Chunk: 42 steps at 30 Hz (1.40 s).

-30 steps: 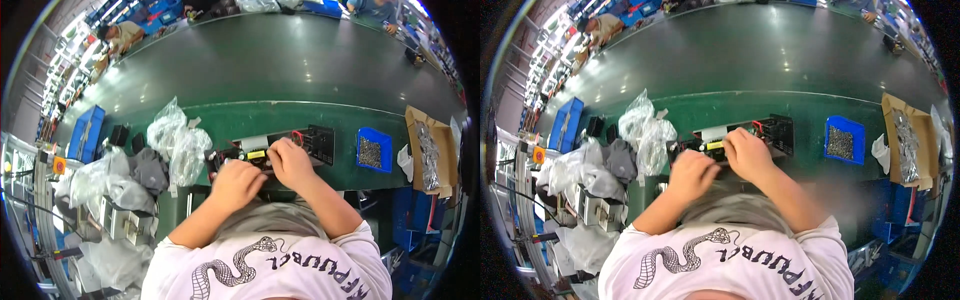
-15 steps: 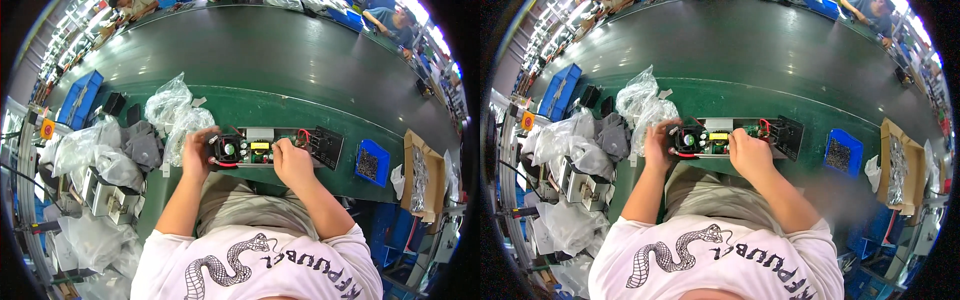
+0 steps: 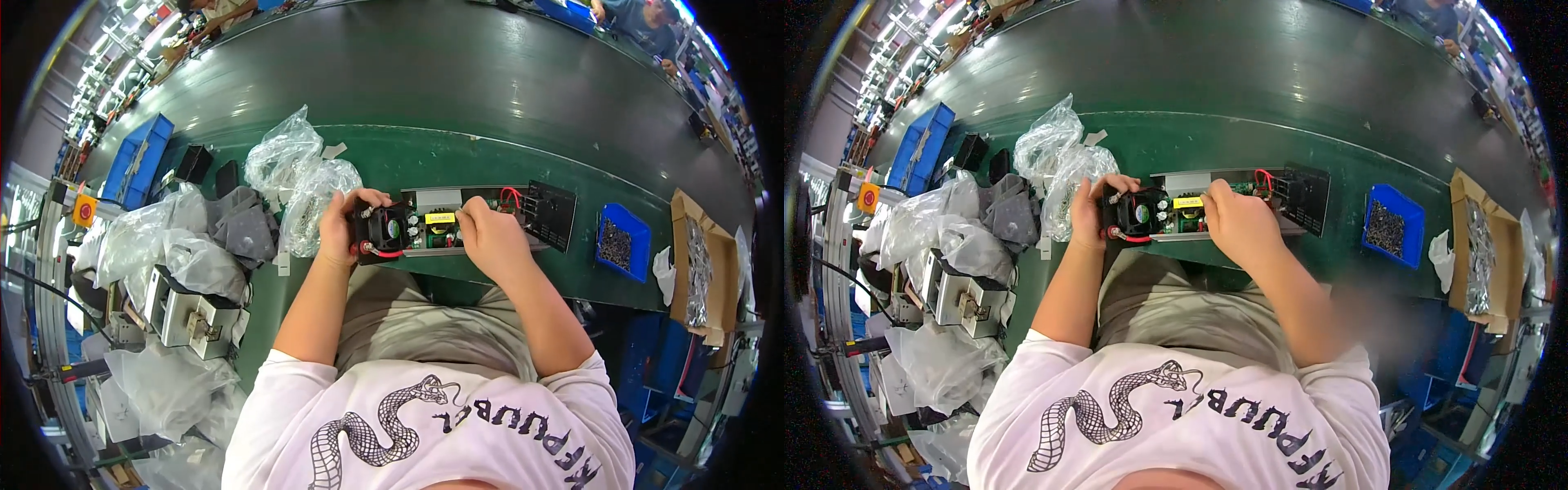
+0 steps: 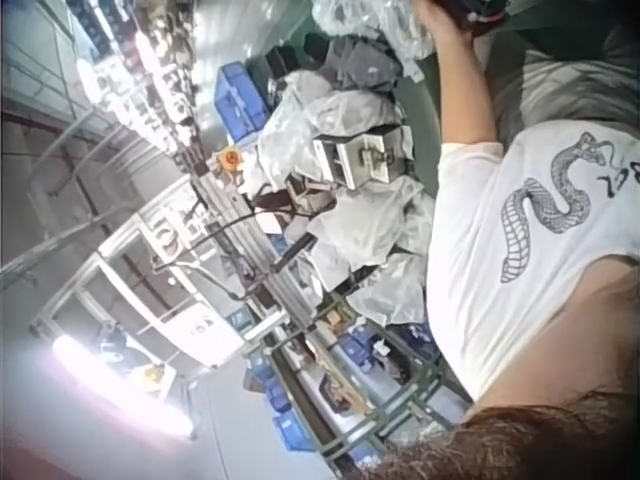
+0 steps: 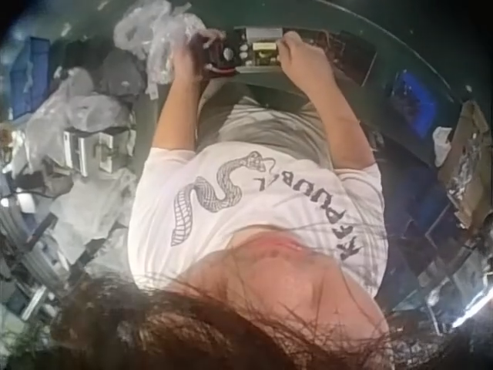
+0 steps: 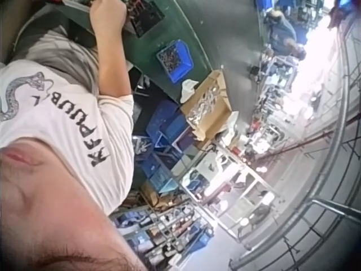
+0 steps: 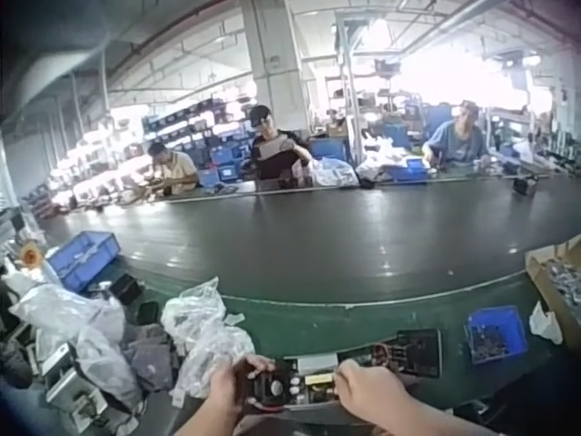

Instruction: Assembling electronic components into a housing, connecting internal wiring, and fitting the control panel.

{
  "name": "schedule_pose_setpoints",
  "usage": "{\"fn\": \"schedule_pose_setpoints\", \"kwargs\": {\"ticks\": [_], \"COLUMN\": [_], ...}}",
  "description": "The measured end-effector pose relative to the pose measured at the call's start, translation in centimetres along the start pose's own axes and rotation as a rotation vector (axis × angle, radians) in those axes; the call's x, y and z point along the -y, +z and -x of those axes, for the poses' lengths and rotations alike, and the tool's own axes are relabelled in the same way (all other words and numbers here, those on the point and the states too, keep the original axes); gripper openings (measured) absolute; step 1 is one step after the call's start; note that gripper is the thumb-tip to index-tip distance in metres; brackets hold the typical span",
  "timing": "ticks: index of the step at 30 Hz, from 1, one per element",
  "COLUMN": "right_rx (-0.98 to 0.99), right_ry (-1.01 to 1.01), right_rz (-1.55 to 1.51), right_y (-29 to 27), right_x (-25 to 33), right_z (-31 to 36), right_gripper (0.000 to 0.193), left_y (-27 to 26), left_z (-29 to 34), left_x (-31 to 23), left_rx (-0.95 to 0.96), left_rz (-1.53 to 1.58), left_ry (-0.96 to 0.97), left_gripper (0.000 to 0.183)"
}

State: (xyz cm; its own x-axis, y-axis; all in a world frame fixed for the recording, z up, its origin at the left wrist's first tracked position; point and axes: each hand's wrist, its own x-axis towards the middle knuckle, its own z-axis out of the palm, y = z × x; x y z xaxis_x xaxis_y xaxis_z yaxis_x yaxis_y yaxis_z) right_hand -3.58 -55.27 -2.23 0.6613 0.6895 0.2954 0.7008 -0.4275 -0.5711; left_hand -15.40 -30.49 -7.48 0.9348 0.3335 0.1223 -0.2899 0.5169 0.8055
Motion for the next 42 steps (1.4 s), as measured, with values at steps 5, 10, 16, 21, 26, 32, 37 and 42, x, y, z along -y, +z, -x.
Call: {"fn": "schedule_pose_setpoints", "kwargs": {"ticks": [5, 10, 16, 21, 26, 32, 37, 42], "right_rx": [0.073, 0.083, 0.067, 0.016, -0.004, -0.055, -0.34, -0.409], "right_ry": [0.006, -0.045, -0.119, -0.149, -0.15, -0.194, -0.251, -0.258], "right_rz": [0.067, 0.075, 0.062, 0.033, 0.057, 0.037, -0.147, -0.24], "right_y": [-0.1, 0.0, 0.2, 0.7, 0.5, 0.5, -0.6, -3.3], "right_x": [0.2, 0.1, 0.0, -0.8, -0.2, -0.5, -1.7, -4.4], "right_z": [-0.3, -0.3, -0.1, 0.4, 0.1, 0.9, 3.0, 5.1], "right_gripper": [0.019, 0.019, 0.016, 0.016, 0.017, 0.016, 0.009, 0.009], "left_y": [4.9, 7.4, 9.5, 11.1, 12.8, 13.9, 11.9, 4.1], "left_z": [-0.9, -1.9, -1.8, -2.8, -4.2, -4.0, -3.5, -1.3], "left_x": [-2.7, -3.0, -2.9, -2.8, -2.6, -0.6, -1.9, -1.6], "left_rx": [-0.109, -0.326, -0.479, -0.449, -0.497, -0.408, -0.329, -0.121], "left_rz": [-0.43, -0.445, -0.393, -0.721, -0.652, -0.711, -0.75, -0.771], "left_ry": [-0.132, -0.205, -0.216, -0.342, -0.254, -0.253, -0.286, 0.081], "left_gripper": [0.043, 0.039, 0.038, 0.039, 0.039, 0.039, 0.038, 0.06]}}
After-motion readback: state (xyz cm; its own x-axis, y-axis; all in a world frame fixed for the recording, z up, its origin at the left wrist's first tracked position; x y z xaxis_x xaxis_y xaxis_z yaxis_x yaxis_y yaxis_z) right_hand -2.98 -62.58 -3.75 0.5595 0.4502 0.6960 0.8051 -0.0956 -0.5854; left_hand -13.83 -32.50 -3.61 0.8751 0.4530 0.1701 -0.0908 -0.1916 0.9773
